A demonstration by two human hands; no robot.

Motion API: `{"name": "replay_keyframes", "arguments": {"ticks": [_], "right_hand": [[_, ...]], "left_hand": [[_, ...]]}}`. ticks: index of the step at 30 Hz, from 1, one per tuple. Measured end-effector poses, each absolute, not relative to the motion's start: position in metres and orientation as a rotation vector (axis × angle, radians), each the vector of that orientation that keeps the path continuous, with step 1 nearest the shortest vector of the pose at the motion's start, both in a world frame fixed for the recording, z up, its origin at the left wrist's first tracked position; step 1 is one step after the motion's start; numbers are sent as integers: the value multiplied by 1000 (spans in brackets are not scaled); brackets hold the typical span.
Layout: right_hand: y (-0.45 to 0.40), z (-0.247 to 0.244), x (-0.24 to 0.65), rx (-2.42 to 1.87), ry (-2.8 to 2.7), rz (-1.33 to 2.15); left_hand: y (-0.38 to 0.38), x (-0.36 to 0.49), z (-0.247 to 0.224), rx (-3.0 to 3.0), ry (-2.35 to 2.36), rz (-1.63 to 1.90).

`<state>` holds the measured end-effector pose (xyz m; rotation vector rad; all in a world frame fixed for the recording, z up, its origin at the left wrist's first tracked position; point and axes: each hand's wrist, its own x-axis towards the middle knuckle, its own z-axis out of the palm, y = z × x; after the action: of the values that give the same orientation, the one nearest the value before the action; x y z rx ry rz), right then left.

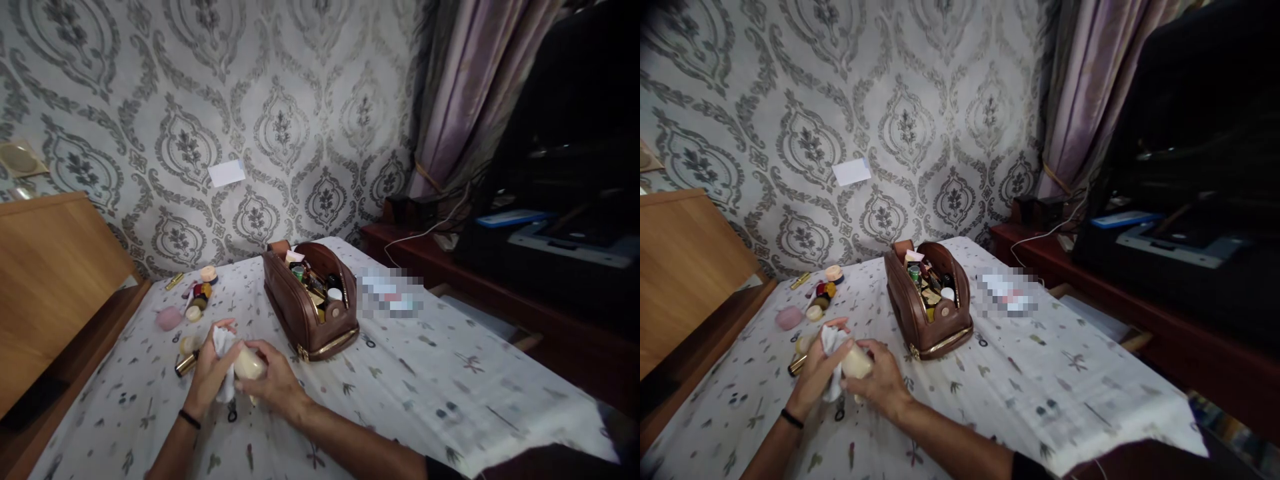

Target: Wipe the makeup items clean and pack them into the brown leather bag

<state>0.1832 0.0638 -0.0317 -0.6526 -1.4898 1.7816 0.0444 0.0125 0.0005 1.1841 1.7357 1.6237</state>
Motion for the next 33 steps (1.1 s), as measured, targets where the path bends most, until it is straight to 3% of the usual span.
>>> {"name": "replay_keyframes", "arguments": {"ticks": [11, 17, 25, 33], "right_hand": [[60, -34, 179, -477, -1321, 2159], [59, -30, 183, -529, -1606, 1870], [55, -33, 191, -524, -2026, 1131], [60, -35, 187, -583, -1976, 1121]], "left_hand": [[22, 33, -3, 590, 1663, 2111], [26, 42, -4, 434, 1594, 2144], [20, 73, -5, 439, 1303, 1870], [21, 85, -14, 452, 1197, 1823]]}}
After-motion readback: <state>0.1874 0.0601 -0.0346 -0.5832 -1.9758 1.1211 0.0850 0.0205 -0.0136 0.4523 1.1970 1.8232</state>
